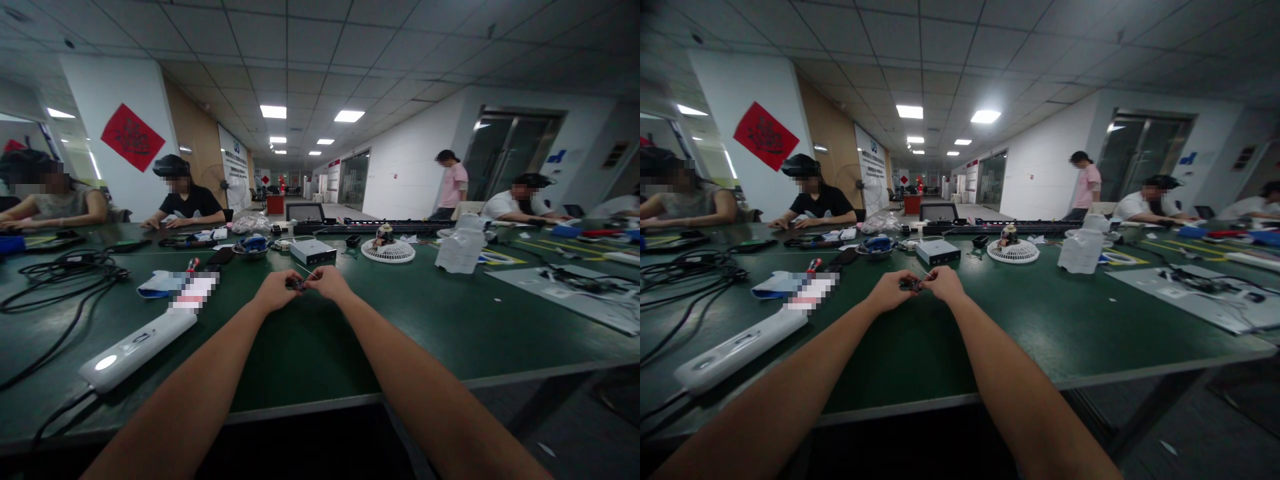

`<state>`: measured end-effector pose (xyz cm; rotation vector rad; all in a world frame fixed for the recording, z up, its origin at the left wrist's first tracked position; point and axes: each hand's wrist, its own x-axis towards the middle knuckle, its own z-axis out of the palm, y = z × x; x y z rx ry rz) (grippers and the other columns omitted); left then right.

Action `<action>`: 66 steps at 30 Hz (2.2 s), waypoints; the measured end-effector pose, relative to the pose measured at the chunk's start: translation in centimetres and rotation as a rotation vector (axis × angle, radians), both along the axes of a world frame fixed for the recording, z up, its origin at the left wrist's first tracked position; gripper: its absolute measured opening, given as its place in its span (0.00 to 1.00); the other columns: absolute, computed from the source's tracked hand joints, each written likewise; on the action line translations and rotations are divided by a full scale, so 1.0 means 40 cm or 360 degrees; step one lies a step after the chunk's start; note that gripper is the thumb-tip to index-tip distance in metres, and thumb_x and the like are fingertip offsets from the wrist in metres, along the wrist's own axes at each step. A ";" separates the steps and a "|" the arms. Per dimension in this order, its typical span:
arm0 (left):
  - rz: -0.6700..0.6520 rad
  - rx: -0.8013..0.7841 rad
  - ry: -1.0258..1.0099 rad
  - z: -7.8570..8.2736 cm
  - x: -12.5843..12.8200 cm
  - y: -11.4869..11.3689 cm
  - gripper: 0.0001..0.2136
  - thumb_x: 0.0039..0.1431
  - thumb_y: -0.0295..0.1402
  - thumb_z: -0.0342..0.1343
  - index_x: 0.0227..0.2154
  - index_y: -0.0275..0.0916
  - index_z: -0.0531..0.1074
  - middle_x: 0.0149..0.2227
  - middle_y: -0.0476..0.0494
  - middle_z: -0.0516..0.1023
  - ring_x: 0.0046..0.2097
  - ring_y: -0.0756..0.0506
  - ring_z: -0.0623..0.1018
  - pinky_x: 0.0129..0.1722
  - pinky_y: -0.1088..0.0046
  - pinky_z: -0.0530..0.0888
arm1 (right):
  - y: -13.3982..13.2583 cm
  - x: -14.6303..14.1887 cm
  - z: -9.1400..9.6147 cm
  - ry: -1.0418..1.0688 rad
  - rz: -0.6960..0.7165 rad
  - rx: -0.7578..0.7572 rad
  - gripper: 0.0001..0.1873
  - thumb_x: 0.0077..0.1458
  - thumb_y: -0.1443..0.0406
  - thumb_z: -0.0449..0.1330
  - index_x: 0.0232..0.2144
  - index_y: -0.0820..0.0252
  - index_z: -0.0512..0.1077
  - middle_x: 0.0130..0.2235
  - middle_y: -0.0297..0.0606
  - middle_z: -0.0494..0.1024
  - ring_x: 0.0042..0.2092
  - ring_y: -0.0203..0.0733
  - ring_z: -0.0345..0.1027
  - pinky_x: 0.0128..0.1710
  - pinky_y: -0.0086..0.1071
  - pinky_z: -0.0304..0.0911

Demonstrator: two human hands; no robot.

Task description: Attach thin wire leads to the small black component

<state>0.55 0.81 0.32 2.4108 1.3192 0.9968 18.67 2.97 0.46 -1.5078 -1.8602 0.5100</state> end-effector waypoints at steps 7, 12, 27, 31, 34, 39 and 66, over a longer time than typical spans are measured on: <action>-0.0074 0.0034 -0.0069 -0.005 -0.007 0.006 0.15 0.45 0.32 0.64 0.39 0.40 0.76 0.37 0.47 0.81 0.40 0.45 0.78 0.44 0.69 0.74 | 0.011 0.007 -0.013 -0.0084 0.0095 0.0057 0.14 0.44 0.54 0.66 0.27 0.59 0.78 0.27 0.34 0.77 0.31 0.35 0.68 0.27 0.27 0.55; -0.0002 0.0027 -0.0091 -0.004 -0.001 0.007 0.15 0.47 0.32 0.63 0.41 0.41 0.76 0.36 0.48 0.81 0.39 0.46 0.78 0.42 0.71 0.74 | 0.010 0.000 -0.012 -0.0132 0.0032 0.0136 0.17 0.46 0.52 0.65 0.33 0.57 0.77 0.32 0.36 0.78 0.33 0.38 0.69 0.28 0.27 0.56; 0.0286 -0.0112 0.0005 -0.033 -0.029 0.045 0.17 0.44 0.31 0.65 0.40 0.42 0.76 0.36 0.47 0.81 0.39 0.45 0.79 0.41 0.72 0.73 | -0.015 0.016 0.016 -0.0526 0.0028 0.0093 0.08 0.54 0.60 0.60 0.36 0.52 0.78 0.39 0.37 0.79 0.39 0.42 0.71 0.35 0.30 0.61; 0.0292 -0.0078 0.0044 -0.033 -0.024 0.044 0.15 0.44 0.31 0.65 0.38 0.42 0.76 0.35 0.47 0.81 0.39 0.45 0.79 0.42 0.71 0.74 | -0.012 0.017 0.016 -0.0541 0.0031 0.0092 0.07 0.51 0.61 0.62 0.33 0.53 0.79 0.38 0.37 0.80 0.39 0.42 0.71 0.36 0.30 0.61; 0.0273 -0.0068 0.0015 -0.029 -0.027 0.041 0.15 0.44 0.30 0.65 0.39 0.43 0.76 0.35 0.48 0.81 0.39 0.45 0.79 0.43 0.71 0.74 | -0.007 0.017 0.015 -0.0423 0.0129 0.0057 0.07 0.51 0.61 0.61 0.33 0.53 0.79 0.35 0.36 0.80 0.37 0.39 0.71 0.34 0.28 0.61; 0.0252 -0.0013 0.0088 -0.024 -0.026 0.036 0.16 0.45 0.30 0.64 0.41 0.43 0.77 0.38 0.47 0.81 0.42 0.44 0.79 0.45 0.70 0.73 | -0.005 0.017 0.010 -0.0470 -0.0009 0.0032 0.09 0.52 0.61 0.60 0.34 0.53 0.79 0.37 0.38 0.80 0.38 0.42 0.71 0.35 0.30 0.61; 0.0417 0.0296 -0.0023 0.083 0.018 -0.042 0.15 0.53 0.29 0.54 0.44 0.37 0.66 0.46 0.39 0.73 0.45 0.42 0.75 0.46 0.65 0.72 | -0.003 0.004 0.000 -0.0512 -0.0117 -0.0033 0.13 0.58 0.61 0.54 0.40 0.60 0.75 0.44 0.48 0.79 0.45 0.48 0.72 0.40 0.33 0.62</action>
